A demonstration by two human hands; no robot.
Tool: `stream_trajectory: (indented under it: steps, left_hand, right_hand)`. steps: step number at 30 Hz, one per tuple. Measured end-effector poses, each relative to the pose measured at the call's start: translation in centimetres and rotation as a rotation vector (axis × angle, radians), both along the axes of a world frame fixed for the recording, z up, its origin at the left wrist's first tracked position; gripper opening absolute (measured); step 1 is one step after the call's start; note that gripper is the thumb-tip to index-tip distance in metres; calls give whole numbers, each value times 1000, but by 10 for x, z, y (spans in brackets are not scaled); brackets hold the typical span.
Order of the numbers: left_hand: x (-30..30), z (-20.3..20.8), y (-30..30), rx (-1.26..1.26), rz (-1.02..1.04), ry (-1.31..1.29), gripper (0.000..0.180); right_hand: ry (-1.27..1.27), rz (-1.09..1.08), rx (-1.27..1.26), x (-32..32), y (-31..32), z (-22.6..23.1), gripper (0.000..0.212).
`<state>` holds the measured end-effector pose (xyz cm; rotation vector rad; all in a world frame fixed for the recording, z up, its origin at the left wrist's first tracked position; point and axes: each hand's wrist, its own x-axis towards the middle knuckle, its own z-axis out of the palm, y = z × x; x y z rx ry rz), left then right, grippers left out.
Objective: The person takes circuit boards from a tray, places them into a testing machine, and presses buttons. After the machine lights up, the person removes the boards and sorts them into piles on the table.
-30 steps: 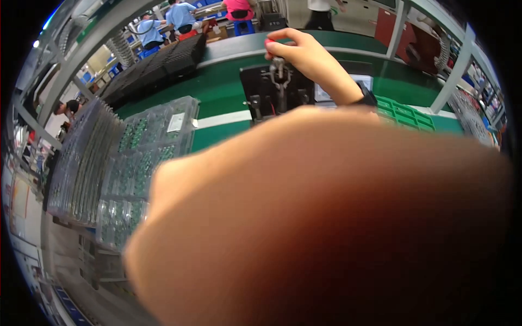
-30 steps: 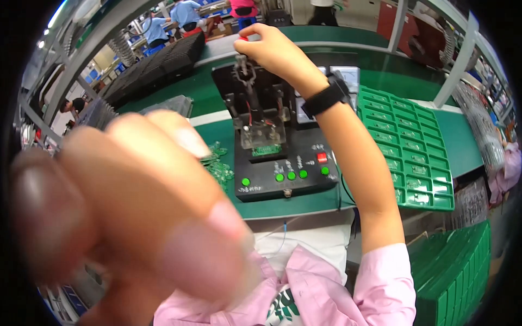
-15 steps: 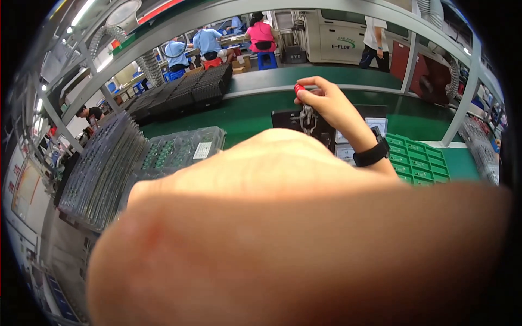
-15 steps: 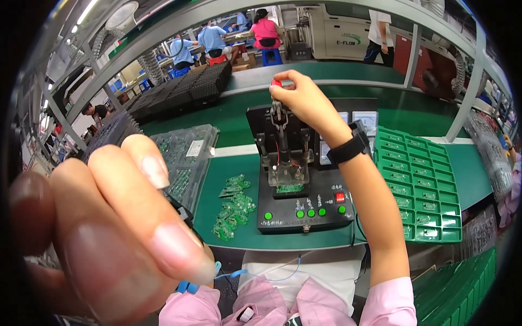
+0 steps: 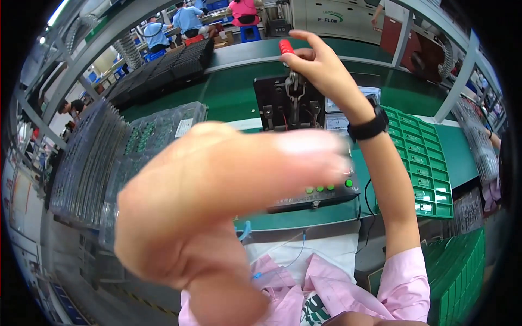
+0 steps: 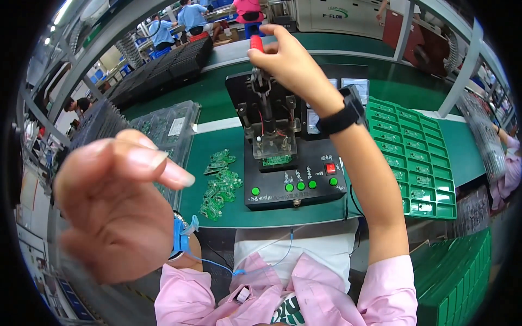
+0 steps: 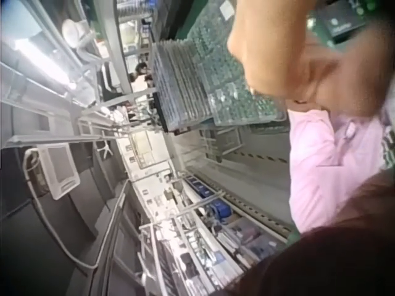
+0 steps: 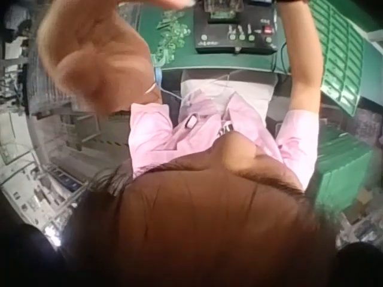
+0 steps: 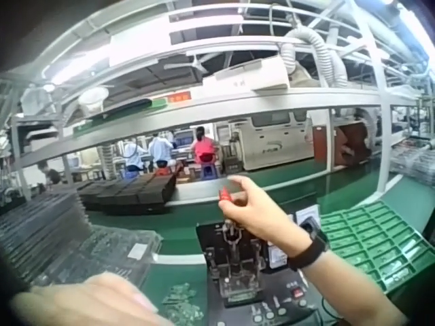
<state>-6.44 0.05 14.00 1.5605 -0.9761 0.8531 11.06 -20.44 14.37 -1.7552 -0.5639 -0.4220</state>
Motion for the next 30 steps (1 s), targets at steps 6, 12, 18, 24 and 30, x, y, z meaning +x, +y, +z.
stream_trajectory:
  steps: [6, 12, 18, 24, 30]
  left_hand:
    - [3, -45, -6, -129, 150, 185, 31]
    - [-4, -170, -27, 150, 469, 476, 48]
    - [-4, -203, -33, 273, 511, 452, 73]
    - [-7, -207, -38, 300, 554, 370, 89]
    - [-10, -204, -39, 335, 696, 266, 73]
  right_hand:
    - [-388, 156, -278, -144, -23, -55, 42]
    - [-103, -160, -336, -189, -55, -135, 40]
    - [-511, -435, -585, -195, -61, -168, 48]
    - [-362, -335, -778, -199, -42, -187, 43]
    - [-385, -362, -790, -195, -45, -181, 40]
